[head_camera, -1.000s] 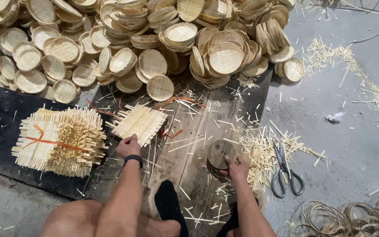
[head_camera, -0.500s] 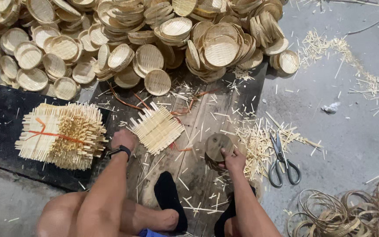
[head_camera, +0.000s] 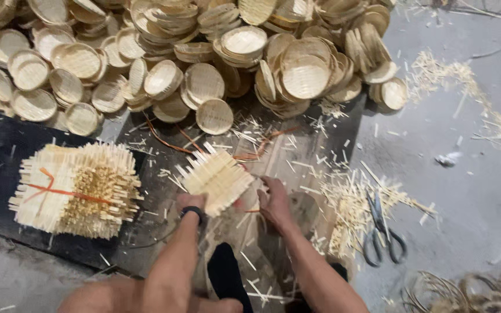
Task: The person sits on the floor and weaves small round bamboo baskets. They place a woven bamboo mat over a circular mold, then use shears to trim the excess bamboo strips around the edge. The person repeats this process for multiple baskets, stacking the finished items nearby.
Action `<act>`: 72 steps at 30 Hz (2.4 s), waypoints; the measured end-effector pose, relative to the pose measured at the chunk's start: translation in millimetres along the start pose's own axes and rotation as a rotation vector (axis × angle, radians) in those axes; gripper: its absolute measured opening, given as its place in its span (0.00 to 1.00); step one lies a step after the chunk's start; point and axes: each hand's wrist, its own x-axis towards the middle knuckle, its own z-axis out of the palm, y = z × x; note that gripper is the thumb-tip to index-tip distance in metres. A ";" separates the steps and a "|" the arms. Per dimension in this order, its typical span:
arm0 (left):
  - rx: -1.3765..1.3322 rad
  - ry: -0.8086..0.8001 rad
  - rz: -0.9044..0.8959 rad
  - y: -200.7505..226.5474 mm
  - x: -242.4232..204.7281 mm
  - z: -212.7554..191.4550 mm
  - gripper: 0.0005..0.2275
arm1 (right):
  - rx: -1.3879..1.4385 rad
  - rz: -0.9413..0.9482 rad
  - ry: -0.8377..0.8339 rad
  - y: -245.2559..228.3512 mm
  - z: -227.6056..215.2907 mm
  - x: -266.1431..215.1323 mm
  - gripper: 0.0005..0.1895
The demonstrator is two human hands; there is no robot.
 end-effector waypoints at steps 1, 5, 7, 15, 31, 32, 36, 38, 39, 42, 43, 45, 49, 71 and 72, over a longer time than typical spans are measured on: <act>-0.069 -0.047 -0.043 -2.6 0.0 2.1 0.21 | -0.025 -0.116 0.004 -2.4 10.7 15.0 0.30; -0.074 -0.256 -0.009 -20.0 29.1 -15.8 0.21 | -0.078 -0.168 -0.077 -4.1 39.9 87.0 0.37; -0.080 -0.304 0.095 -28.2 48.7 -46.4 0.19 | -0.124 -0.070 -0.240 -14.9 48.6 106.0 0.33; -0.217 -0.637 0.107 24.2 47.0 -220.0 0.31 | -0.451 -0.102 -0.385 -27.9 122.8 78.7 0.29; -1.133 -0.504 0.614 75.1 0.8 -340.8 0.17 | -0.481 -0.026 -0.616 -82.7 102.7 60.5 0.59; -1.152 -0.553 0.627 73.4 -4.1 -341.7 0.15 | -0.488 -0.086 -0.613 -88.3 117.2 61.5 0.57; -1.089 -0.310 0.536 81.9 -30.4 -355.4 0.15 | -0.540 -0.315 -0.557 -72.0 174.1 64.8 0.51; -1.274 -0.322 0.467 91.5 -36.5 -363.3 0.14 | -0.491 -0.417 -0.493 -49.8 183.0 50.6 0.36; -1.371 -0.328 0.424 93.7 -38.0 -361.4 0.13 | -0.455 -0.426 -0.526 -47.0 184.2 45.4 0.32; -1.490 -0.381 0.386 95.8 -28.9 -358.0 0.13 | -0.277 -0.429 -0.767 -54.6 132.8 55.7 0.18; -1.436 -0.363 0.389 93.8 -22.5 -353.7 0.13 | -0.193 -0.426 -0.859 -58.9 97.7 59.9 0.13; -1.320 -0.345 0.394 89.6 -3.7 -336.6 0.14 | 0.083 -0.483 -1.087 -66.6 16.7 58.4 0.05; -0.674 -0.172 0.225 74.5 22.7 -278.4 0.24 | 0.023 -0.251 -1.330 -12.7 -195.8 55.9 0.15; -0.444 0.425 0.135 -20.3 43.2 -76.7 0.11 | -0.593 0.061 -0.518 85.2 -283.9 -0.4 0.13; -0.396 0.491 0.260 -12.8 43.5 -85.9 0.12 | -0.546 0.048 -0.487 70.2 -268.3 5.0 0.14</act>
